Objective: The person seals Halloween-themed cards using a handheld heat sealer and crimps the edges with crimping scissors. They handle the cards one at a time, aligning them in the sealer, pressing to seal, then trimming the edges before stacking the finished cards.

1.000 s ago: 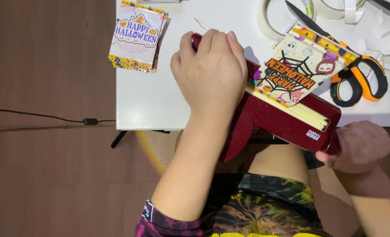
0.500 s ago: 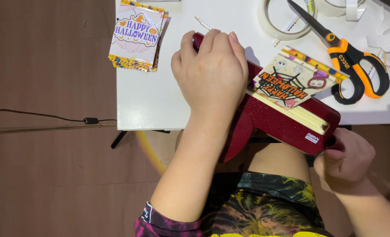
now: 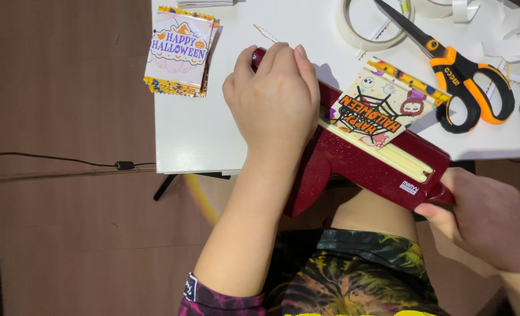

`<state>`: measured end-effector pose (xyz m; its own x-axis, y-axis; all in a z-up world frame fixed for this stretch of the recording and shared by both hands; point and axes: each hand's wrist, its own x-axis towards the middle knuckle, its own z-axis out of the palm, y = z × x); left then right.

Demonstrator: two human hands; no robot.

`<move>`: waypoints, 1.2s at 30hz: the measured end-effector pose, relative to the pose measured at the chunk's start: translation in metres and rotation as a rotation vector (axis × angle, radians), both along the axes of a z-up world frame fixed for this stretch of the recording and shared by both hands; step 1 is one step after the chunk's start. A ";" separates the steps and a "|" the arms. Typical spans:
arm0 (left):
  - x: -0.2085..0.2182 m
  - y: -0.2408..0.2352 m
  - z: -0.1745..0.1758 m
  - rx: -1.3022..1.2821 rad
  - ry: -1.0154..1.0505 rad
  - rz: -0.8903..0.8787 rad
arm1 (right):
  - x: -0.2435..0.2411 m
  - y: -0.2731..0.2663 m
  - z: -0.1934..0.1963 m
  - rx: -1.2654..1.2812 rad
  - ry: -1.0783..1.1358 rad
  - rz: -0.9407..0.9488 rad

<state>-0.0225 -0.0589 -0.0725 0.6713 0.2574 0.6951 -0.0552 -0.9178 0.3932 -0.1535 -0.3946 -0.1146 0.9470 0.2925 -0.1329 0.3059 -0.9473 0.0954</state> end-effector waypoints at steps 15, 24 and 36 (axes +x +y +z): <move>0.002 -0.004 -0.002 0.029 0.002 0.051 | 0.006 0.055 0.034 0.052 0.266 -0.311; 0.002 -0.006 -0.004 0.015 -0.016 0.065 | 0.013 0.009 -0.011 0.154 -0.491 0.586; 0.004 -0.004 -0.005 -0.011 -0.007 0.048 | 0.024 0.030 0.021 0.155 -0.561 0.632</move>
<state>-0.0185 -0.0633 -0.0780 0.6532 0.2968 0.6966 -0.0139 -0.9151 0.4029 -0.1293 -0.3641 -0.0940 0.5139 0.7634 0.3914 0.7271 -0.6297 0.2735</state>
